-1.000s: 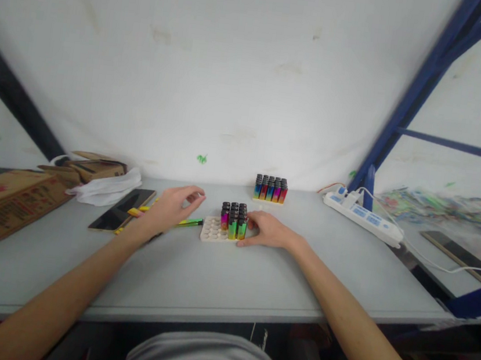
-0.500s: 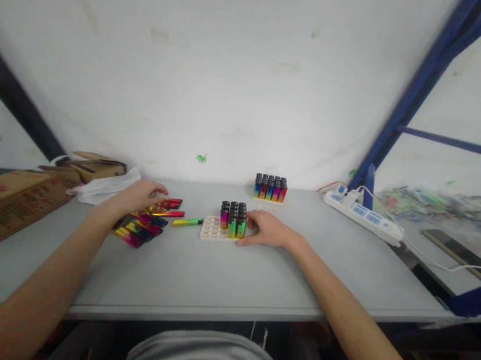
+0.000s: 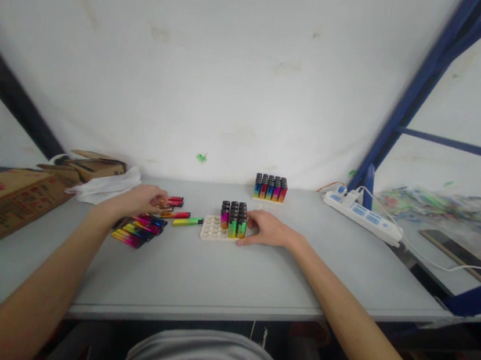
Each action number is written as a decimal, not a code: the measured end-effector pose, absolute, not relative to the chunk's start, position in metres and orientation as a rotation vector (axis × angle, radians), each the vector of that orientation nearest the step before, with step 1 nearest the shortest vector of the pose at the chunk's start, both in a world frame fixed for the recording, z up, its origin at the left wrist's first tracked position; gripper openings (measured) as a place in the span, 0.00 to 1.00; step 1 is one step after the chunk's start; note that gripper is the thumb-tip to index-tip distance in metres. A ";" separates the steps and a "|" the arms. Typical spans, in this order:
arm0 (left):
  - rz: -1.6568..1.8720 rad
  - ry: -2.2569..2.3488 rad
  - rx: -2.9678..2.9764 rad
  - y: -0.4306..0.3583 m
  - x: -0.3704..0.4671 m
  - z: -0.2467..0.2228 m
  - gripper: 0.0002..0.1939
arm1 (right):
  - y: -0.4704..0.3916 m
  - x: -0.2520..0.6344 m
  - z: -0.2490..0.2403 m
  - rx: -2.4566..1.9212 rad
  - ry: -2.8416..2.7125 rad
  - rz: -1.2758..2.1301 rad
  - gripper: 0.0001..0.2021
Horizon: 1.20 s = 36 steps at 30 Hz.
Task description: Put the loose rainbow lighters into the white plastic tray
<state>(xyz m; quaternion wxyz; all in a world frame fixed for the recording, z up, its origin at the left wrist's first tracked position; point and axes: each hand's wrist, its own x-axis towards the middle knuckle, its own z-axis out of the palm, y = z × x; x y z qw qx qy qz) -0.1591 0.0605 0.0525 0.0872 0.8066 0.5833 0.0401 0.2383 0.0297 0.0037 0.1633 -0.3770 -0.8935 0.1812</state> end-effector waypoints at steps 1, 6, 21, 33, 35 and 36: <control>0.142 1.724 2.408 0.061 -0.157 0.052 0.07 | 0.030 0.239 0.003 -1.074 -2.552 0.514 0.32; 0.542 1.599 2.504 0.060 -0.141 0.055 0.11 | 0.031 0.239 0.002 -1.074 -2.555 0.504 0.32; 0.818 0.673 1.269 0.001 -0.032 0.040 0.20 | 0.029 0.236 0.004 -1.059 -2.514 0.561 0.32; 0.797 0.786 1.160 0.003 -0.023 0.026 0.15 | 0.030 0.238 0.004 -1.079 -2.544 0.532 0.33; 0.802 0.790 1.160 0.002 -0.022 0.028 0.16 | 0.030 0.238 0.004 -1.071 -2.541 0.541 0.33; 0.808 0.789 1.169 0.001 -0.022 0.028 0.16 | 0.030 0.238 0.004 -1.073 -2.539 0.542 0.33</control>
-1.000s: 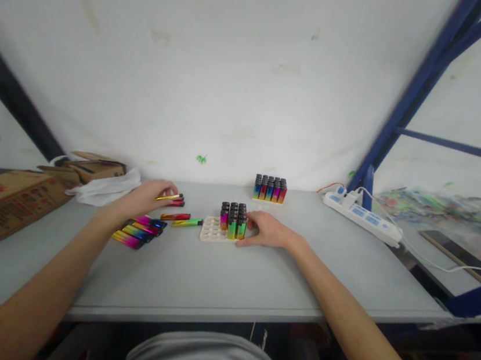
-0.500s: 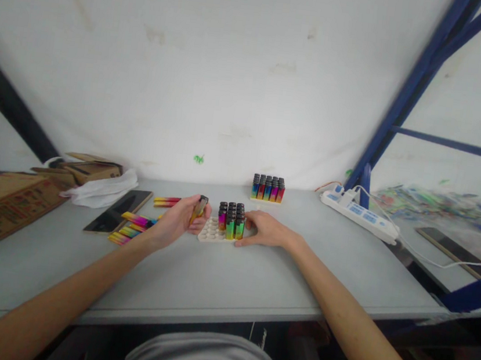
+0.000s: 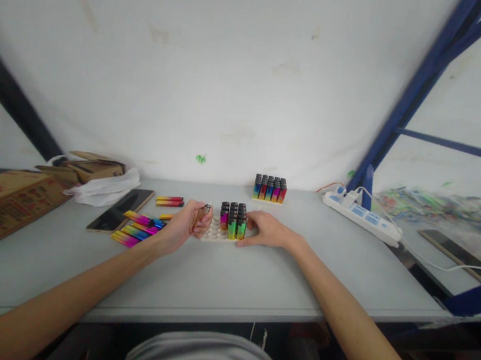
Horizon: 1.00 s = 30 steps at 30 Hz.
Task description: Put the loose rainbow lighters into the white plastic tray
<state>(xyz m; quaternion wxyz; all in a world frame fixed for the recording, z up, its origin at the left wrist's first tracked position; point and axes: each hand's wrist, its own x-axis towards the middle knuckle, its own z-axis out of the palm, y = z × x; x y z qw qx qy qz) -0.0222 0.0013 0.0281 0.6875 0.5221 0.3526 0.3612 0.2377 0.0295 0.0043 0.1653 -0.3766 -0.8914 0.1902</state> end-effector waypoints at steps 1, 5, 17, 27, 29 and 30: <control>0.814 0.787 1.182 0.001 -0.022 0.028 0.17 | 0.029 0.238 0.004 -1.076 -2.538 0.540 0.33; 0.852 0.763 1.256 -0.001 -0.020 0.026 0.16 | 0.029 0.237 0.004 -1.081 -2.531 0.532 0.33; 1.053 0.857 1.853 0.008 -0.030 0.015 0.17 | 0.031 0.238 0.001 -1.062 -2.540 0.498 0.33; 0.909 0.973 2.224 0.003 -0.029 0.019 0.11 | 0.031 0.238 0.001 -1.072 -2.537 0.484 0.33; 0.918 0.980 2.187 0.002 -0.028 0.016 0.13 | 0.030 0.238 0.001 -1.072 -2.534 0.493 0.33; 0.922 0.982 2.171 0.002 -0.027 0.014 0.15 | 0.030 0.238 0.001 -1.072 -2.535 0.497 0.33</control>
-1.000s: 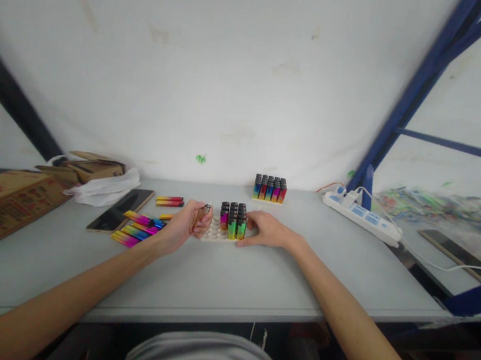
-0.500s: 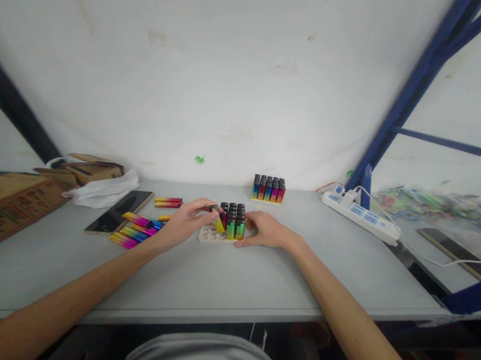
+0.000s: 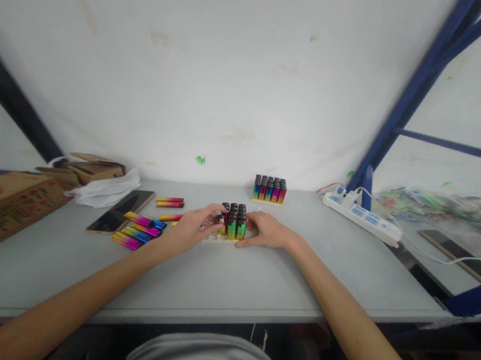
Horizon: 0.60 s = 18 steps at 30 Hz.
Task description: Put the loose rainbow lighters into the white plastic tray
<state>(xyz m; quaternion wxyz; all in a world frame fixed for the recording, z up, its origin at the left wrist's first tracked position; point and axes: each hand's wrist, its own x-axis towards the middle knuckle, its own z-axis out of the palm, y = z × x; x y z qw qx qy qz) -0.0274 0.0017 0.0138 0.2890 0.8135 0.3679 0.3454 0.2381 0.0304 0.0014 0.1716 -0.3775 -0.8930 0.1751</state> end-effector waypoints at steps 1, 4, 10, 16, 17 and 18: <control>0.927 0.984 2.162 0.001 -0.027 0.012 0.18 | 0.030 0.238 0.001 -1.071 -2.537 0.499 0.33; 0.992 1.020 2.194 0.001 -0.026 0.013 0.26 | 0.030 0.238 0.003 -1.080 -2.536 0.508 0.33; 0.872 1.264 2.394 0.022 -0.066 0.045 0.10 | 0.028 0.236 0.007 -1.102 -2.532 0.545 0.31; 0.396 1.443 2.400 0.050 -0.126 0.051 0.16 | 0.029 0.237 0.006 -1.105 -2.531 0.543 0.31; 0.350 1.430 2.395 0.052 -0.130 0.049 0.16 | 0.028 0.237 0.007 -1.104 -2.530 0.547 0.31; 0.313 1.429 2.398 0.053 -0.131 0.047 0.15 | 0.028 0.237 0.007 -1.105 -2.530 0.548 0.31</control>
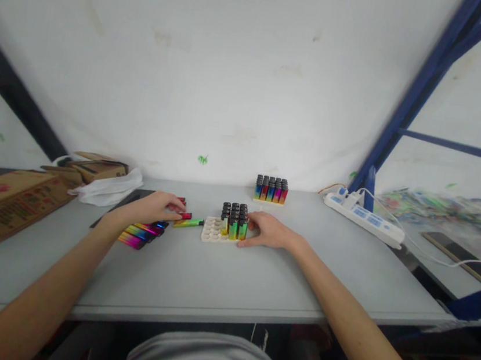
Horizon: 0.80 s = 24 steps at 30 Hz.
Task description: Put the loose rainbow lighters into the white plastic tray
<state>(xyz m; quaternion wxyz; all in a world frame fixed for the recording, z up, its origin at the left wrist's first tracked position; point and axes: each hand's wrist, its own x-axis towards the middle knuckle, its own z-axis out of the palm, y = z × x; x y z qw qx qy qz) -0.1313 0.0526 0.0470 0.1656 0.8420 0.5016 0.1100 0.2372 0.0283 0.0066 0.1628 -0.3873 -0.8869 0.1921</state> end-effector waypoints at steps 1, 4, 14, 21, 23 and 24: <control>0.285 1.433 2.405 0.053 -0.131 0.045 0.15 | 0.028 0.237 0.007 -1.106 -2.531 0.547 0.32; 0.340 1.435 2.437 0.052 -0.124 0.042 0.12 | 0.027 0.237 0.008 -1.101 -2.534 0.543 0.31; 1.069 0.907 1.545 0.032 -0.066 0.040 0.17 | 0.030 0.236 0.006 -1.090 -2.532 0.554 0.32; 0.841 0.800 1.212 0.009 -0.038 0.038 0.21 | 0.028 0.235 0.007 -1.094 -2.528 0.529 0.32; 0.823 0.773 1.147 0.004 -0.032 0.036 0.19 | 0.027 0.236 0.008 -1.083 -2.524 0.538 0.32; 0.824 0.765 1.121 0.002 -0.029 0.035 0.19 | 0.027 0.236 0.007 -1.079 -2.522 0.546 0.32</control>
